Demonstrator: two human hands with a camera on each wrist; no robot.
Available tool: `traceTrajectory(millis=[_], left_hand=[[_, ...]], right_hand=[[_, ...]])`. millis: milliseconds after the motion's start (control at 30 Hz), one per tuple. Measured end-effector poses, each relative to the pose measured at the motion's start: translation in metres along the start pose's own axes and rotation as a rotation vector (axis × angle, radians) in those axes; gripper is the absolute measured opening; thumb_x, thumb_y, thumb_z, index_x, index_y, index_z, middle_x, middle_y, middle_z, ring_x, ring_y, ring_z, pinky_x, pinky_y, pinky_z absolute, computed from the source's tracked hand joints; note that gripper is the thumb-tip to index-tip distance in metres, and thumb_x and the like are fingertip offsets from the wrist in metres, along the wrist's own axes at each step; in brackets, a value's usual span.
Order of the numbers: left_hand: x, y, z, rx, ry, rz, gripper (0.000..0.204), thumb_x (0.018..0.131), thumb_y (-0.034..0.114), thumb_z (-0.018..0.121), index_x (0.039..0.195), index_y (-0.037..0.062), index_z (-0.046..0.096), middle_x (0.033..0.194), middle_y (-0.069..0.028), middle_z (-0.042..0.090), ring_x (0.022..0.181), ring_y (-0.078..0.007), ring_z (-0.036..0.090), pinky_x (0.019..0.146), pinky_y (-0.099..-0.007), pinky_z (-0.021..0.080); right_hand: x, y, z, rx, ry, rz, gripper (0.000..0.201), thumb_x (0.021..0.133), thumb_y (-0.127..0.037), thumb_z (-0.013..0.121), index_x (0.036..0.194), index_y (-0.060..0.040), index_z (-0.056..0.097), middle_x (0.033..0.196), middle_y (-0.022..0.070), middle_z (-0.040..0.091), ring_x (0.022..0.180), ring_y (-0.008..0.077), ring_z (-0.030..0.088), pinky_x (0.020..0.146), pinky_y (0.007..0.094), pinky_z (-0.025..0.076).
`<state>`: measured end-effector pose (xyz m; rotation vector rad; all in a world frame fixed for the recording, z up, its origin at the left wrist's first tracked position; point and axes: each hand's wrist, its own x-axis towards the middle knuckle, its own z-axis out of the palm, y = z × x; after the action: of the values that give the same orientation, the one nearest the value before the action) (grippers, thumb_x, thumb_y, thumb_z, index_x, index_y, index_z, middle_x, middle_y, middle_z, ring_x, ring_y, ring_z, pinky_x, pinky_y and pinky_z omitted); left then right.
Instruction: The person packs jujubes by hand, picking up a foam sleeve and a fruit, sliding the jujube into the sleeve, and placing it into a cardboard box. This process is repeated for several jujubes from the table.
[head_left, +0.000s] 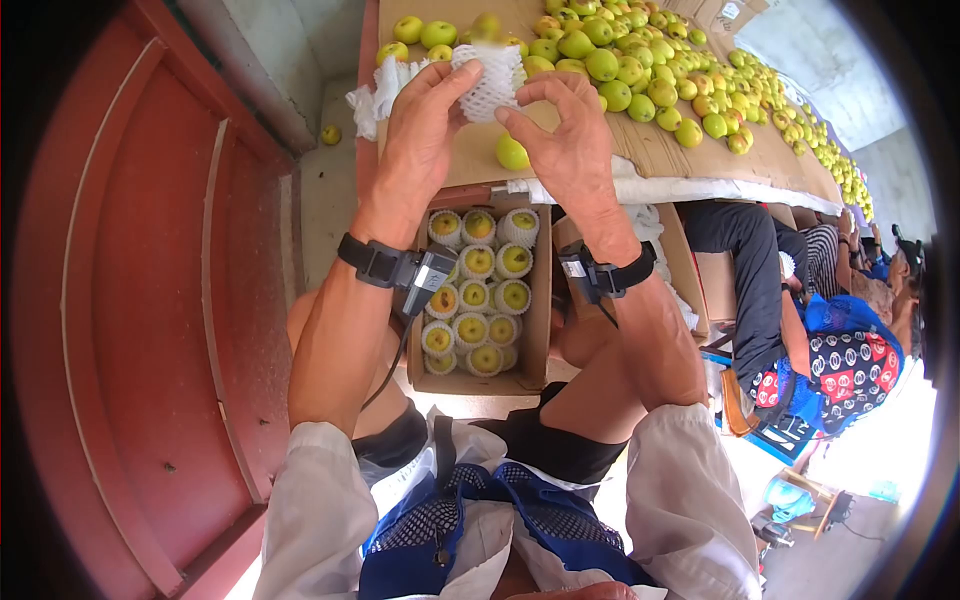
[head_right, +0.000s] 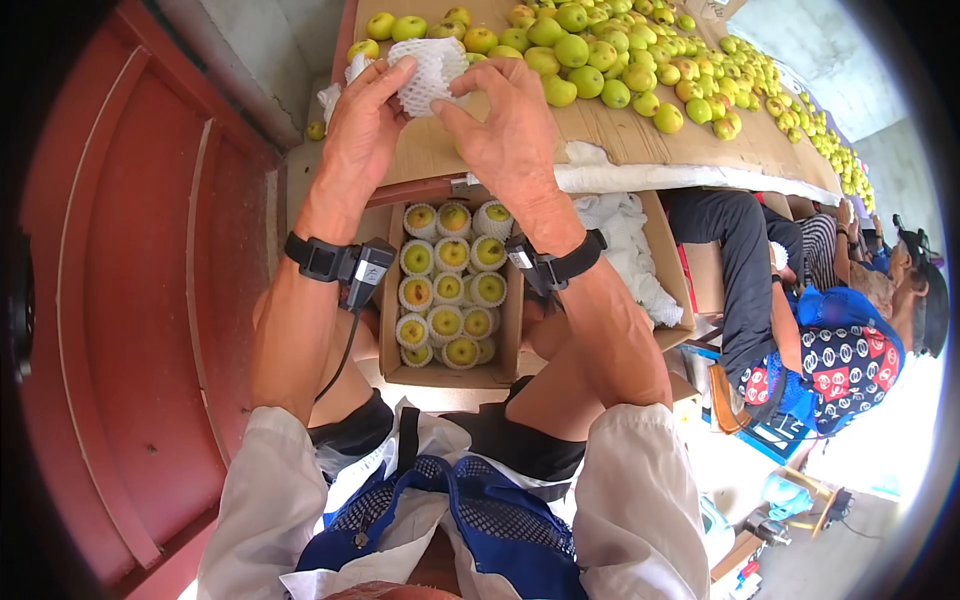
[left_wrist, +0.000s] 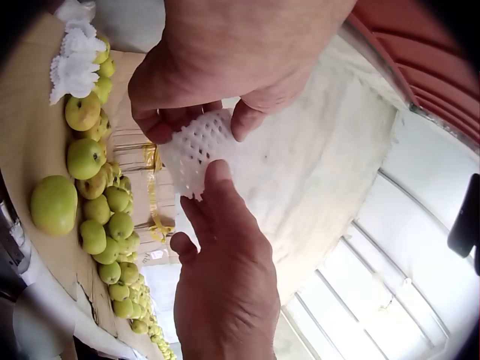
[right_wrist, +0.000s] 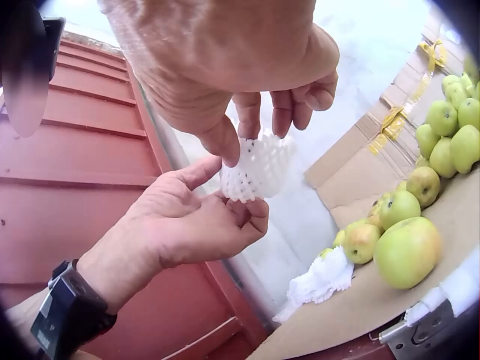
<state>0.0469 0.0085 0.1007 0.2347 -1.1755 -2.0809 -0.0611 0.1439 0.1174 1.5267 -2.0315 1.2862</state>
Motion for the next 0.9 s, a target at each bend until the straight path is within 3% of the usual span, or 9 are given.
traceTrajectory(millis=[67, 200, 300, 400, 500, 600, 700, 800, 900], left_hand=[[-0.004, 0.004, 0.004, 0.004, 0.033, 0.018, 0.019, 0.095, 0.025, 0.07, 0.102, 0.0075, 0.066, 0.095, 0.0009, 0.066, 0.089, -0.0071, 0.059, 0.079, -0.0247, 0.045], [-0.006, 0.004, 0.009, 0.062, 0.066, 0.026, 0.021, 0.094, 0.025, 0.071, 0.103, 0.0068, 0.067, 0.095, 0.001, 0.066, 0.085, -0.007, 0.058, 0.076, -0.0251, 0.045], [-0.004, 0.0, 0.009, 0.136, 0.047, 0.019, 0.023, 0.094, 0.026, 0.072, 0.105, 0.0068, 0.067, 0.096, 0.0015, 0.066, 0.086, -0.007, 0.058, 0.077, -0.0252, 0.045], [-0.004, -0.003, 0.009, 0.203, 0.04, 0.009, 0.025, 0.094, 0.028, 0.073, 0.107, 0.0086, 0.066, 0.098, 0.003, 0.065, 0.09, -0.0064, 0.057, 0.08, -0.0247, 0.044], [-0.006, -0.004, 0.013, 0.243, 0.06, 0.02, 0.027, 0.093, 0.031, 0.074, 0.107, 0.0094, 0.067, 0.095, 0.0045, 0.064, 0.086, -0.0051, 0.055, 0.076, -0.0233, 0.042], [-0.006, -0.002, 0.017, 0.265, 0.079, 0.025, 0.028, 0.092, 0.032, 0.075, 0.107, 0.0095, 0.067, 0.094, 0.005, 0.063, 0.084, -0.0048, 0.054, 0.074, -0.0228, 0.041], [-0.007, -0.001, 0.02, 0.268, 0.079, 0.038, 0.029, 0.092, 0.031, 0.075, 0.108, 0.0078, 0.068, 0.094, 0.0046, 0.063, 0.085, -0.0054, 0.054, 0.074, -0.023, 0.042], [-0.006, -0.003, 0.021, 0.334, 0.065, 0.059, 0.03, 0.092, 0.03, 0.074, 0.109, 0.0055, 0.068, 0.094, 0.0034, 0.063, 0.086, -0.0067, 0.055, 0.076, -0.0236, 0.044], [-0.006, -0.002, 0.024, 0.418, 0.031, 0.092, 0.03, 0.093, 0.028, 0.074, 0.11, 0.0038, 0.068, 0.095, 0.0016, 0.065, 0.088, -0.0079, 0.058, 0.079, -0.0242, 0.046]], right_hand=[[0.002, 0.0, -0.001, 0.009, -0.014, -0.008, 0.034, 0.079, -0.029, 0.081, 0.102, -0.0065, 0.072, 0.115, 0.0141, 0.063, 0.111, 0.0334, 0.058, 0.095, 0.0412, 0.048], [0.003, -0.002, 0.0, 0.041, -0.024, 0.028, 0.036, 0.079, -0.032, 0.081, 0.101, -0.0053, 0.072, 0.114, 0.0163, 0.062, 0.111, 0.0329, 0.058, 0.096, 0.0404, 0.048], [0.007, 0.001, 0.0, 0.29, -0.051, 0.247, 0.038, 0.08, -0.033, 0.081, 0.103, -0.0038, 0.072, 0.112, 0.0175, 0.061, 0.11, 0.0322, 0.058, 0.095, 0.0405, 0.047], [0.009, 0.009, -0.001, 0.443, -0.076, 0.352, 0.041, 0.081, -0.036, 0.079, 0.104, -0.0022, 0.071, 0.112, 0.0184, 0.061, 0.11, 0.0322, 0.059, 0.095, 0.04, 0.047], [0.01, 0.009, -0.005, 0.304, -0.082, 0.342, 0.043, 0.081, -0.035, 0.079, 0.104, -0.0004, 0.07, 0.114, 0.019, 0.062, 0.109, 0.0323, 0.06, 0.095, 0.0389, 0.046], [0.009, 0.01, 0.0, 0.099, 0.031, 0.053, 0.042, 0.081, -0.034, 0.079, 0.104, -0.0002, 0.07, 0.109, 0.0184, 0.064, 0.106, 0.0326, 0.061, 0.092, 0.0372, 0.047], [0.009, 0.005, -0.002, 0.231, -0.021, 0.236, 0.042, 0.083, -0.032, 0.078, 0.108, 0.0012, 0.07, 0.104, 0.0146, 0.067, 0.101, 0.0267, 0.063, 0.087, 0.0338, 0.048], [0.014, 0.006, -0.01, 0.649, -0.143, 0.51, 0.048, 0.085, -0.033, 0.077, 0.113, 0.0051, 0.067, 0.101, 0.0121, 0.07, 0.095, 0.0198, 0.064, 0.085, 0.0296, 0.049], [0.017, 0.011, -0.016, 0.64, -0.134, 0.544, 0.052, 0.087, -0.033, 0.076, 0.114, 0.0102, 0.065, 0.102, 0.0126, 0.07, 0.093, 0.016, 0.063, 0.084, 0.0285, 0.049]])
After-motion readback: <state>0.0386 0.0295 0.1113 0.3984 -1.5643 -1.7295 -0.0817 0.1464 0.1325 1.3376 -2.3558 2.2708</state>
